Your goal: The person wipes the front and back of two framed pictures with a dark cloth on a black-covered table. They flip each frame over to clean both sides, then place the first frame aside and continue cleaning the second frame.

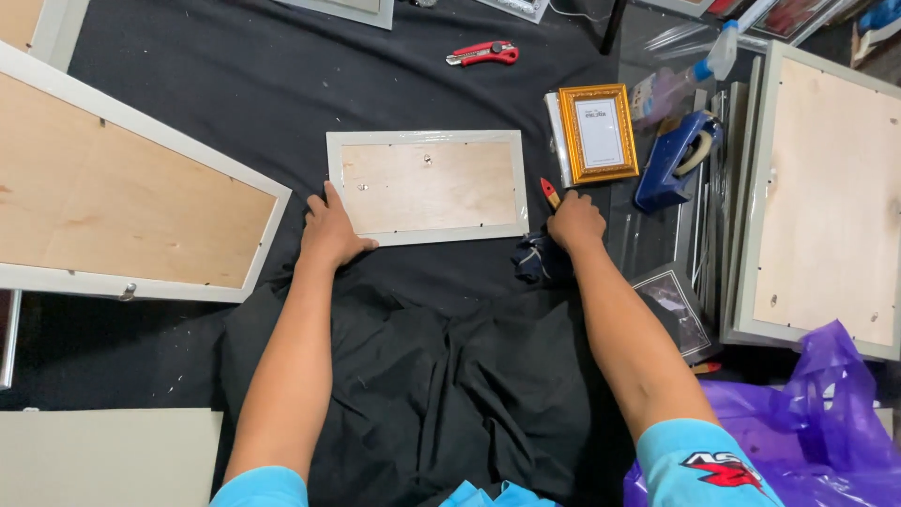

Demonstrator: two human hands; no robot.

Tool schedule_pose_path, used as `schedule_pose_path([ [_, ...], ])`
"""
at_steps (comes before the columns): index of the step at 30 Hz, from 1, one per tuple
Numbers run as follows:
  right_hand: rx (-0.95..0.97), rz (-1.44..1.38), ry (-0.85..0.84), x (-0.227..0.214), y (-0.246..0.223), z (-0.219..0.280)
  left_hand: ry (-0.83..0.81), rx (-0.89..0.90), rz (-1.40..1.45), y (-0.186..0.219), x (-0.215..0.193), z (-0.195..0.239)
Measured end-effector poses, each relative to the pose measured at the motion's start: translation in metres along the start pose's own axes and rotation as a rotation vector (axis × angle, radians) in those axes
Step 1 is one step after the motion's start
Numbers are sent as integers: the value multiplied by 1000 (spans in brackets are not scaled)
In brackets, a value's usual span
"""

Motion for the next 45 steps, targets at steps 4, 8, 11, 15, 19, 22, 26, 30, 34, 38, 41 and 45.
schedule_pose_path([
  [4, 34, -39, -24, 7, 5, -4, 8, 72, 39, 10, 0, 10],
  [8, 89, -40, -34, -21, -1, 14, 64, 103, -8, 6, 8, 12],
  [11, 141, -126, 55, -40, 5, 12, 145, 134, -154, -2, 15, 4],
  [15, 74, -187, 154, -79, 0, 14, 145, 126, -123, -10, 24, 6],
  [19, -87, -414, 388, -90, -11, 12, 214, 185, -257, -1, 19, 13],
  [22, -105, -487, 442, -92, -19, 30, 256, 184, -371, -2, 22, 11],
  [26, -160, -620, 554, -114, -28, 47, 260, 168, -375, -10, 31, 7],
  [30, -128, -554, 623, -118, -22, 37, 312, 182, -382, -15, 43, -7],
  [34, -168, -593, 603, -102, -20, 31, 353, 176, -374, -12, 44, -9],
  [38, -119, -600, 551, -86, -22, 24, 235, 67, -246, 5, 20, 26],
  [41, -63, -433, 444, -50, -30, 11, 164, 19, -188, -2, 29, 16],
  [45, -204, -644, 343, -42, -65, 20, 71, -32, -180, -7, 12, 15],
])
Point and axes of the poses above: each hand's wrist, its own z-axis away from the middle knuckle, its own x-axis out of the palm, y = z × x, the point moved 9 cm from there along -z, towards the middle knuckle, and after that the axes turned 8 degrees about y, right-handed, at the moved point
